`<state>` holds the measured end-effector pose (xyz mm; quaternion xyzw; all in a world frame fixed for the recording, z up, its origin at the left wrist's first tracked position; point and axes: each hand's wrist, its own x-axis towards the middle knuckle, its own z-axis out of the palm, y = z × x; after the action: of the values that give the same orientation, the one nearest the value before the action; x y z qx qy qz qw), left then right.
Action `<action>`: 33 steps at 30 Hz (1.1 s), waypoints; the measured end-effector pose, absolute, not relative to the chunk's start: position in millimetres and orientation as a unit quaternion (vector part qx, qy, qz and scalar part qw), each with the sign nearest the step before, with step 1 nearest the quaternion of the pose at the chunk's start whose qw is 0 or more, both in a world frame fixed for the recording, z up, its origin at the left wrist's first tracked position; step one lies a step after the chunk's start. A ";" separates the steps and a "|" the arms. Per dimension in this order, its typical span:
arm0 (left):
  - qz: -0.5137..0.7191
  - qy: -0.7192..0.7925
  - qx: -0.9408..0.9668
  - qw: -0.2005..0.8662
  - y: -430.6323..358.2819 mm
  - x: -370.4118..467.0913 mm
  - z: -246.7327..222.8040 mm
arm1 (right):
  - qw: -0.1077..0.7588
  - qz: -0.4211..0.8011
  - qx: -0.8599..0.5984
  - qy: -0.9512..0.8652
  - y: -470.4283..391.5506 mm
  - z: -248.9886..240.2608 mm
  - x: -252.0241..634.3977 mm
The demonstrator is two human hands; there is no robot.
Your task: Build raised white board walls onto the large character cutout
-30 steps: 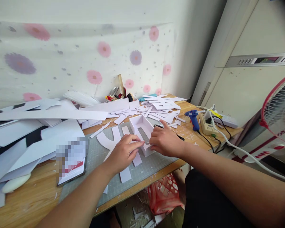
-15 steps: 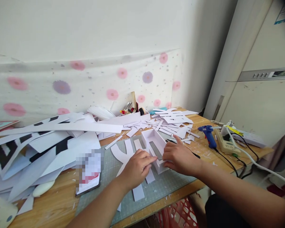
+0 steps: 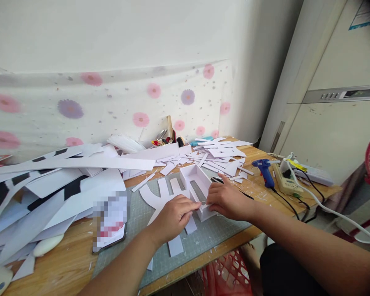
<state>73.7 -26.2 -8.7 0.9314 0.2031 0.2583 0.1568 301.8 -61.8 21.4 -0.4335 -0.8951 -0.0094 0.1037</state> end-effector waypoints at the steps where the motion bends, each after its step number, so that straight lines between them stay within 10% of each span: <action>1: 0.259 0.203 0.931 0.157 -25.9 73.8 -8.9 | 0.107 -0.009 -0.431 -0.896 -61.2 20.6 302.5; 23: 0.243 0.211 0.931 0.173 -24.3 75.8 -6.9 | 0.128 0.000 -0.410 -0.903 -59.5 17.9 308.1; 33: 0.204 0.245 0.928 0.192 -26.3 74.1 -5.2 | 0.347 0.060 -0.444 -0.824 -49.5 36.2 352.7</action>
<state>74.1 -26.3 -5.2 0.9283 0.2448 0.2039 0.1919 352.7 -49.5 36.2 -0.4437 -0.8243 0.0600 0.3466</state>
